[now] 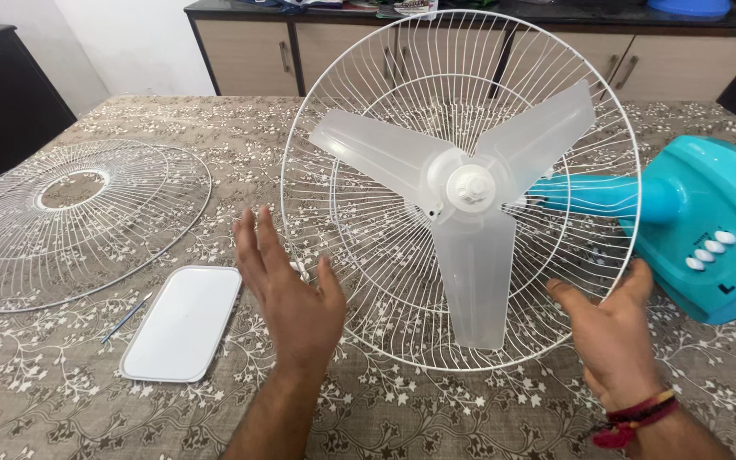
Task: The person disassembles a table fan by hand. They remove the front grille, unscrew the central cap, take off the fan blades, remove the rear grille, and then detach the motor housing from the neck. The components are placed on the table.
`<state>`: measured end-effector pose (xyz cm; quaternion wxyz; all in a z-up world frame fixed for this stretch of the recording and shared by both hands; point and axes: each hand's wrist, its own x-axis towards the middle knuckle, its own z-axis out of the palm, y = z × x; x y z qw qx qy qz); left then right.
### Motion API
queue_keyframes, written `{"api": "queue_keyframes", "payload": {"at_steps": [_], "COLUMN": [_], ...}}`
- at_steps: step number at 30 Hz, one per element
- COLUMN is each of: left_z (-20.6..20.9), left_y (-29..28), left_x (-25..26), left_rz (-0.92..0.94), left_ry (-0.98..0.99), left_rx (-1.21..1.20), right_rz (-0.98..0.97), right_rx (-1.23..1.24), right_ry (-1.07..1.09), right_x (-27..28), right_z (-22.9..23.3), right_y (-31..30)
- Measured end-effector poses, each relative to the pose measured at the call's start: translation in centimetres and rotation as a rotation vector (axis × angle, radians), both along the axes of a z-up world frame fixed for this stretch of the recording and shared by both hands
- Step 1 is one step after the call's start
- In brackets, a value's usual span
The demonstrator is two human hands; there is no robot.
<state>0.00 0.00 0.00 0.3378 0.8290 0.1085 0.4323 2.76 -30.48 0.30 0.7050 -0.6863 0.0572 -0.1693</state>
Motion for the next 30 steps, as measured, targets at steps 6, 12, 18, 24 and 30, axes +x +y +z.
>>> {"api": "queue_keyframes", "payload": {"at_steps": [6, 12, 18, 24, 30], "left_z": [1.1, 2.1, 1.4, -0.1, -1.0], "left_y": [-4.4, -7.2, -6.6, -2.6, -2.2], "left_x": [0.4, -0.1, -0.8, -0.4, -0.5], "left_rz": [-0.41, -0.277, -0.041, -0.174, -0.532], "left_ry": [-0.187, 0.317, -0.255, 0.097, 0.027], "left_rx": [0.091, 0.24, 0.104, -0.787, -1.162], "right_rz": [-0.156, 0.241, 0.326, 0.256, 0.294], "right_rx": [-0.915, -0.759, -1.245, -1.182, -1.17], "right_ry": [-0.754, -0.203, 0.064, -0.073, -0.088], "right_x": [-1.5, -0.7, -1.6, -2.3, -2.9], "right_z": [0.8, 0.9, 0.6, -0.2, 0.4], "right_y": [0.4, 2.4, 2.4, 2.2, 2.5]}}
